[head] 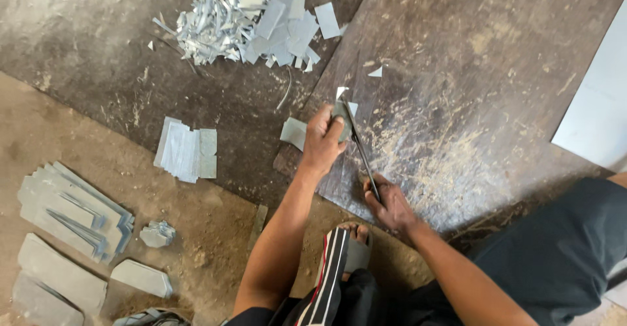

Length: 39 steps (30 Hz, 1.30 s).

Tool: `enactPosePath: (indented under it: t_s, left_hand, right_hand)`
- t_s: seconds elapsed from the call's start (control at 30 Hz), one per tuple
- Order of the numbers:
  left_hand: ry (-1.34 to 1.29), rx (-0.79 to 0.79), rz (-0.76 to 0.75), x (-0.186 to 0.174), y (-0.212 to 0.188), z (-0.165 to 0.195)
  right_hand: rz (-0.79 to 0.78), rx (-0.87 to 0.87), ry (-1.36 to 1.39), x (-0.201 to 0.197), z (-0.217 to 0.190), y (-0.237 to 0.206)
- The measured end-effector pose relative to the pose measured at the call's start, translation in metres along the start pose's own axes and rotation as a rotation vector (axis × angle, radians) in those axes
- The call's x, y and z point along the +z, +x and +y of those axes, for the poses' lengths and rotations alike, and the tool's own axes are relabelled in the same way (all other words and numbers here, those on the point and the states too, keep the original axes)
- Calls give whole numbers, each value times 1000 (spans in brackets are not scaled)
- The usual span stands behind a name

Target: The person sits on the floor cutting thin galvanized metal sheets into small rectangular pieces with hand shears. They trim edges off larger strips, cut the strips into smaller pieces, and set the finished pieces aside while offcuts accumulate in a pile.

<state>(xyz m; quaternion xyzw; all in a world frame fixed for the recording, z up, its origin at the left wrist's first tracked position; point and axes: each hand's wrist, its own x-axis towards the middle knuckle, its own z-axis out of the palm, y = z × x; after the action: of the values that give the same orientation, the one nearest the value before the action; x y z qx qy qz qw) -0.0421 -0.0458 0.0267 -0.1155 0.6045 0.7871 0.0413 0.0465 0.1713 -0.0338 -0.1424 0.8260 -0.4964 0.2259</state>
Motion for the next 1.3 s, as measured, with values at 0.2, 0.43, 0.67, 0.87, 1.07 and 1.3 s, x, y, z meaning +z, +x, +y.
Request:
enactPosePath:
  t_s: [0.2,0.43,0.67,0.87,1.07,1.3]
  left_hand:
    - [-51,-113,77,-3,-3,-15]
    - [-164,-78,49,-8,-10,-20]
    - [-290,-72,252,-34,-11,0]
    - [-820,9,-268,-64,-12,20]
    - [-946,-36,-446,-36,-27,14]
    - [-564,-182,-373,-3,-50,3]
  right_hand:
    - [-108,309,-9,-3,-22,-12]
    - [-219,238,31,-17,-19,-28]
    - [-402,464,176,-30,-10,-67]
    - [-338,585,356,-36,10,-63]
    - [-37,502,-352,-63,-9,-29]
    - [287,46,449,-71,-89,14]
